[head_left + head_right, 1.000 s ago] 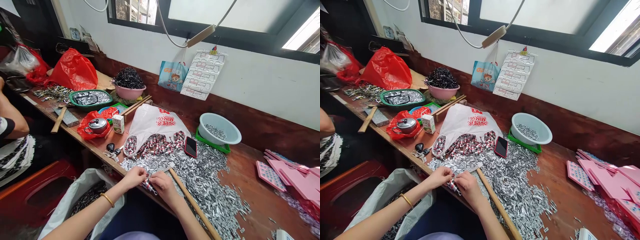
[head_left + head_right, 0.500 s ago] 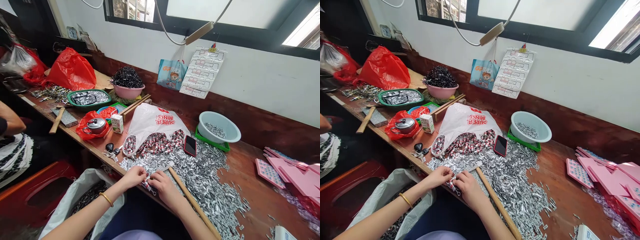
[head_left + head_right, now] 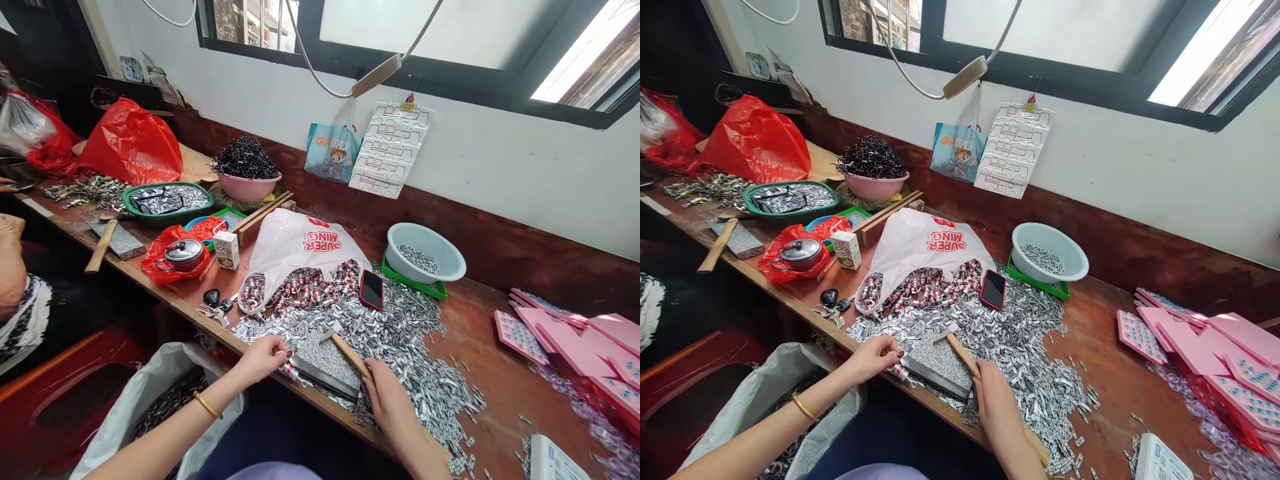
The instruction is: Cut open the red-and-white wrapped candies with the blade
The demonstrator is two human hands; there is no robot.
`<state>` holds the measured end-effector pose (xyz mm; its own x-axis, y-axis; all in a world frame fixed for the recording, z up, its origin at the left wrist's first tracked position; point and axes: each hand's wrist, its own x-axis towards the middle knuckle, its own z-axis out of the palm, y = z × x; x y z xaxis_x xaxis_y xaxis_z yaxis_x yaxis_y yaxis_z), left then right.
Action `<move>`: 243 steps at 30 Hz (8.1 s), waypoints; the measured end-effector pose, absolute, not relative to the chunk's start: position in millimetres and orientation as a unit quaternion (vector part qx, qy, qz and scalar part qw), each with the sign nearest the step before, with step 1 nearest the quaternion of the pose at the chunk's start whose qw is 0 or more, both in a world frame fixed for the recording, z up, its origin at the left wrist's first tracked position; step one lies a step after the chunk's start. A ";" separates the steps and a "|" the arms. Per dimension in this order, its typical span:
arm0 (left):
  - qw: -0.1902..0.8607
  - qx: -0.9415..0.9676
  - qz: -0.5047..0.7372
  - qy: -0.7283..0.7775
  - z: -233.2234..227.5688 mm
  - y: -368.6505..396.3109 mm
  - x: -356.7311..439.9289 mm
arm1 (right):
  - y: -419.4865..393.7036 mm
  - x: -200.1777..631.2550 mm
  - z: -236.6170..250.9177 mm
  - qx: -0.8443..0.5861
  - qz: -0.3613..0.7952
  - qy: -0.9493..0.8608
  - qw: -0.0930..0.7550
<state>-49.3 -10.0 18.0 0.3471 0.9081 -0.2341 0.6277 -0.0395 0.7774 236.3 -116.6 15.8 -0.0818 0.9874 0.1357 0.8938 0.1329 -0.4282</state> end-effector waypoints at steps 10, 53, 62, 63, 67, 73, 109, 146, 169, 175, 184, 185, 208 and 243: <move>0.426 0.700 0.165 0.549 11.6 -9.1 -49.4 | -129.6 191.3 62.5 -0.534 0.092 -0.811 0.220; 0.446 0.736 0.255 0.441 42.3 -13.9 -32.2 | -118.9 217.6 -9.3 -0.629 -0.103 -0.729 0.250; 0.313 0.836 0.276 0.357 39.8 -22.3 -35.9 | -57.7 269.6 -1.7 -0.708 0.035 -0.675 0.204; 0.282 0.844 0.291 0.351 37.0 -24.4 -35.6 | -54.9 270.8 -1.7 -0.703 0.037 -0.681 0.202; 0.233 0.870 0.298 0.317 26.7 -27.5 -38.0 | -56.9 270.5 2.6 -0.703 0.035 -0.677 0.215; 0.176 0.894 0.326 0.252 16.3 -26.3 -44.9 | -62.1 253.8 16.9 -0.699 0.143 -0.593 0.373; 0.276 0.851 0.340 0.288 19.5 -32.2 -40.0 | -63.6 141.1 39.3 -0.492 0.209 -0.791 0.299; 0.493 0.681 0.424 0.336 67.6 -69.0 -17.9 | -125.0 128.0 50.4 -0.497 0.499 -0.401 0.587; 0.556 0.584 0.249 0.537 12.0 -20.1 -61.2 | -45.4 202.1 40.9 -0.514 0.526 -0.439 0.516; 0.594 0.550 0.237 0.537 15.6 -16.4 -53.3 | -57.2 170.5 49.8 -0.397 0.667 -0.381 0.502; 0.604 0.543 0.238 0.532 18.0 -15.6 -51.2 | -40.3 110.3 27.0 -0.516 0.389 -0.664 0.377; 0.604 0.543 0.239 0.531 18.0 -15.6 -51.2 | -39.8 108.7 25.1 -0.518 0.367 -0.677 0.373; 0.625 0.541 0.210 0.521 20.3 -12.9 -52.5 | -49.8 111.6 32.0 -0.546 0.184 -0.757 0.308; 0.576 0.594 0.210 0.521 6.0 -13.2 -53.0 | -130.9 184.1 47.2 -0.556 0.070 -0.821 0.103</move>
